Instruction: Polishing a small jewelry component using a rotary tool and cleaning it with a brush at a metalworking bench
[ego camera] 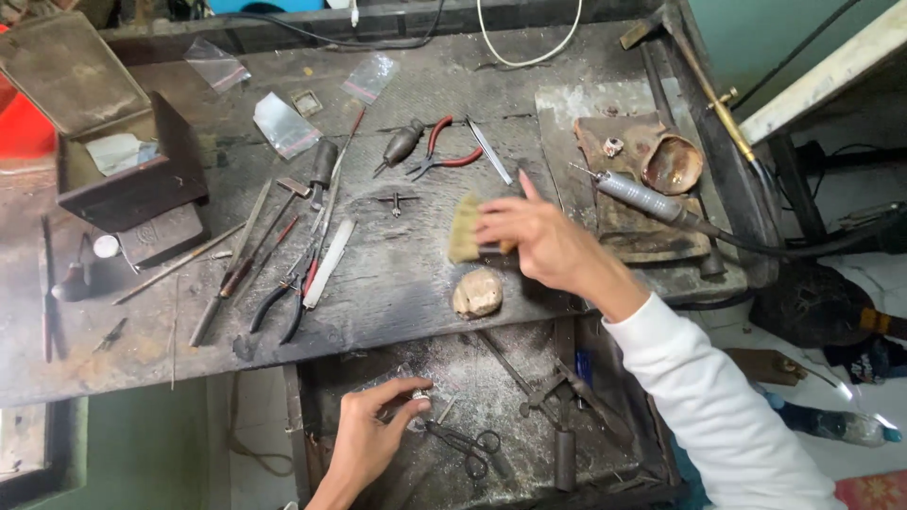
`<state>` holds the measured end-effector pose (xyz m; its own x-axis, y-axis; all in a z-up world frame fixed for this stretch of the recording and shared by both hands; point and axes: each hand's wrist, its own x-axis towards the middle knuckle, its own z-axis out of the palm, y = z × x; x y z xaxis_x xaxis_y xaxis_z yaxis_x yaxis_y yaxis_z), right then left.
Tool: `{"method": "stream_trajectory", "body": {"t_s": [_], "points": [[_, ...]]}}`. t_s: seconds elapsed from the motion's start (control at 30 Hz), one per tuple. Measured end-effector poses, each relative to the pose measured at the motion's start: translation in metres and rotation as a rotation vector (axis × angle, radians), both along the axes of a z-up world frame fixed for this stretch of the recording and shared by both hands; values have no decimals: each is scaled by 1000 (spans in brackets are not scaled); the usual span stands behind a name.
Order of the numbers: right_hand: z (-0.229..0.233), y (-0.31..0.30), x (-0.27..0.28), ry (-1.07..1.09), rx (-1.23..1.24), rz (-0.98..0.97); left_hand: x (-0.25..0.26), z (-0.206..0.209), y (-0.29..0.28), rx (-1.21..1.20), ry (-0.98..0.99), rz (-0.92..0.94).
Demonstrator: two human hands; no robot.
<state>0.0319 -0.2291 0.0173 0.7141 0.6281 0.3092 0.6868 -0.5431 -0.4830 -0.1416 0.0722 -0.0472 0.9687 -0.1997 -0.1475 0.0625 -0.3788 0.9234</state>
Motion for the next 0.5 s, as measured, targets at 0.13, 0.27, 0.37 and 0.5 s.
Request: {"method": "stream_trajectory", "body": {"t_s": [0.13, 0.27, 0.37, 0.5], "points": [[33, -11, -34, 89, -55, -3, 0, 0, 4, -6, -46, -8], [54, -29, -71, 130, -143, -37, 2, 1, 5, 9, -80, -26], [55, -15, -101, 66, -118, -95, 0, -2, 2, 13, -57, -13], [48, -8, -145, 131, 6, -40, -1, -3, 0, -4, -42, -9]]}}
